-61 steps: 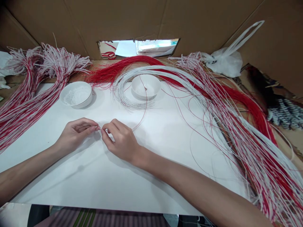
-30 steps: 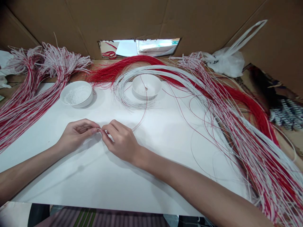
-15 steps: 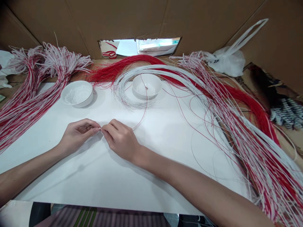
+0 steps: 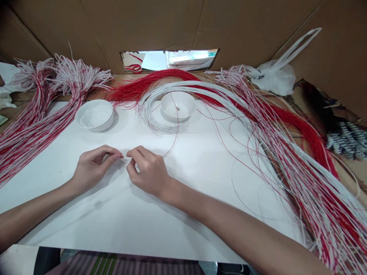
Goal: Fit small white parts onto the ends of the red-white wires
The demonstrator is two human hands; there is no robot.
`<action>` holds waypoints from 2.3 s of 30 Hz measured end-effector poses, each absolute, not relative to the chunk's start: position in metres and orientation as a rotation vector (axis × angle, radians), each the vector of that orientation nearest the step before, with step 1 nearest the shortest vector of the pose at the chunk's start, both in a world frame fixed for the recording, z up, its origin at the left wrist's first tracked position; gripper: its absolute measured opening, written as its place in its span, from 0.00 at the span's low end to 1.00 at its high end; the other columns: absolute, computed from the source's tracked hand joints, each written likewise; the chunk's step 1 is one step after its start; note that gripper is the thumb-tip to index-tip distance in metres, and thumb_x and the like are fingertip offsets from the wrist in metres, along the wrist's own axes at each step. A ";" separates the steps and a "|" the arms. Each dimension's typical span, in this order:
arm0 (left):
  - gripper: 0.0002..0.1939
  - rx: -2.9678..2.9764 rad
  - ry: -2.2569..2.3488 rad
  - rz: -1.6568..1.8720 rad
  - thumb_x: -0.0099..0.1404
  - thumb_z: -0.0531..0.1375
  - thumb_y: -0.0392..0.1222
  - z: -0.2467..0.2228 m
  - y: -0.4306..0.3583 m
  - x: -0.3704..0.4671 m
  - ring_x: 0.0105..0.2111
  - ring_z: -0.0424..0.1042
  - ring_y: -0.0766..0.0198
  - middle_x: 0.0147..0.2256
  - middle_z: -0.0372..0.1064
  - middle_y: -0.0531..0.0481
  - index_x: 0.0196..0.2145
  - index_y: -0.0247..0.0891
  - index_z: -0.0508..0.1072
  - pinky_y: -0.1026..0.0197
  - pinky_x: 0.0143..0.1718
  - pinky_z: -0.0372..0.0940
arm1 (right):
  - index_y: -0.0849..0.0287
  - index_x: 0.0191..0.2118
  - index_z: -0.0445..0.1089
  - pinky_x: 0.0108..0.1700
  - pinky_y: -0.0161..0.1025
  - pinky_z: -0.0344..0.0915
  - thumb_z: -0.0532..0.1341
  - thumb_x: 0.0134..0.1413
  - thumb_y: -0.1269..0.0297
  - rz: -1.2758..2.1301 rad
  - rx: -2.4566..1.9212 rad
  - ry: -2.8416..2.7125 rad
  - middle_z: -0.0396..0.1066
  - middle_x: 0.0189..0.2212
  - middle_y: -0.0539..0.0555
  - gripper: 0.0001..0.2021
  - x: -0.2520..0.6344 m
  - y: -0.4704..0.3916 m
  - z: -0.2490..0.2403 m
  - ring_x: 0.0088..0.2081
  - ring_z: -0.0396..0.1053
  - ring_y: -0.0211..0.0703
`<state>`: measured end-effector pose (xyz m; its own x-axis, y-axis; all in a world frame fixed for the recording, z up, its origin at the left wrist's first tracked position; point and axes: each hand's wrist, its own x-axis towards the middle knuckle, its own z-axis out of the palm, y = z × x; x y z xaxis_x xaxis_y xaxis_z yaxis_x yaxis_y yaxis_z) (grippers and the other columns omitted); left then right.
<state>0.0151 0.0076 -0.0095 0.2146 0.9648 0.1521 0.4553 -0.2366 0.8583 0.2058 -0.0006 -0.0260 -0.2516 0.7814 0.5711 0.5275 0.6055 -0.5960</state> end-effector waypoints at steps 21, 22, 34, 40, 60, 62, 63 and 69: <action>0.09 2.300 1.213 0.781 0.66 0.60 0.35 -0.012 0.018 0.008 0.42 0.69 0.62 0.41 0.70 0.48 0.43 0.41 0.76 0.59 0.44 0.65 | 0.60 0.36 0.66 0.30 0.33 0.63 0.55 0.63 0.71 0.452 -1.123 -1.914 0.67 0.32 0.52 0.05 0.205 0.002 -0.028 0.29 0.66 0.35; 0.09 2.306 1.206 0.788 0.65 0.61 0.35 -0.012 0.018 0.008 0.42 0.69 0.62 0.40 0.70 0.48 0.43 0.41 0.76 0.59 0.43 0.65 | 0.60 0.35 0.66 0.29 0.32 0.63 0.55 0.63 0.70 0.448 -1.122 -1.914 0.67 0.31 0.51 0.05 0.205 0.002 -0.028 0.29 0.66 0.34; 0.06 2.295 1.192 0.791 0.67 0.58 0.35 -0.014 0.018 0.009 0.41 0.68 0.62 0.39 0.71 0.49 0.38 0.40 0.75 0.57 0.44 0.64 | 0.60 0.34 0.66 0.28 0.32 0.62 0.56 0.61 0.72 0.401 -1.054 -1.898 0.66 0.30 0.51 0.04 0.205 0.001 -0.027 0.29 0.65 0.33; 0.04 1.822 1.272 0.835 0.66 0.60 0.40 -0.010 0.014 0.009 0.35 0.72 0.64 0.35 0.74 0.50 0.37 0.40 0.75 0.62 0.36 0.66 | 0.60 0.34 0.65 0.26 0.31 0.60 0.56 0.61 0.72 0.384 -1.009 -1.890 0.66 0.29 0.50 0.04 0.205 0.001 -0.025 0.29 0.65 0.32; 0.08 1.387 1.174 0.941 0.55 0.70 0.44 -0.005 0.015 0.012 0.35 0.76 0.60 0.34 0.77 0.48 0.31 0.39 0.78 0.58 0.39 0.73 | 0.59 0.33 0.66 0.26 0.31 0.62 0.57 0.61 0.71 0.390 -0.937 -1.908 0.71 0.29 0.50 0.05 0.205 -0.002 -0.024 0.28 0.67 0.32; 0.08 1.381 1.178 0.940 0.55 0.70 0.44 -0.004 0.014 0.012 0.35 0.76 0.60 0.34 0.77 0.47 0.31 0.39 0.78 0.57 0.40 0.73 | 0.59 0.33 0.66 0.26 0.31 0.62 0.57 0.61 0.71 0.389 -0.924 -1.908 0.71 0.29 0.50 0.05 0.206 -0.001 -0.024 0.28 0.67 0.32; 0.08 1.378 1.180 0.939 0.55 0.70 0.44 -0.004 0.014 0.012 0.35 0.77 0.60 0.34 0.78 0.47 0.31 0.39 0.78 0.57 0.40 0.73 | 0.59 0.33 0.66 0.26 0.31 0.62 0.57 0.61 0.72 0.387 -0.920 -1.907 0.71 0.29 0.50 0.04 0.206 -0.001 -0.024 0.28 0.67 0.32; 0.08 1.363 1.187 0.942 0.55 0.70 0.44 -0.004 0.014 0.012 0.35 0.77 0.59 0.34 0.78 0.47 0.31 0.39 0.78 0.56 0.41 0.74 | 0.59 0.34 0.66 0.26 0.31 0.61 0.57 0.61 0.72 0.385 -0.922 -1.903 0.71 0.29 0.49 0.04 0.206 -0.001 -0.024 0.28 0.67 0.31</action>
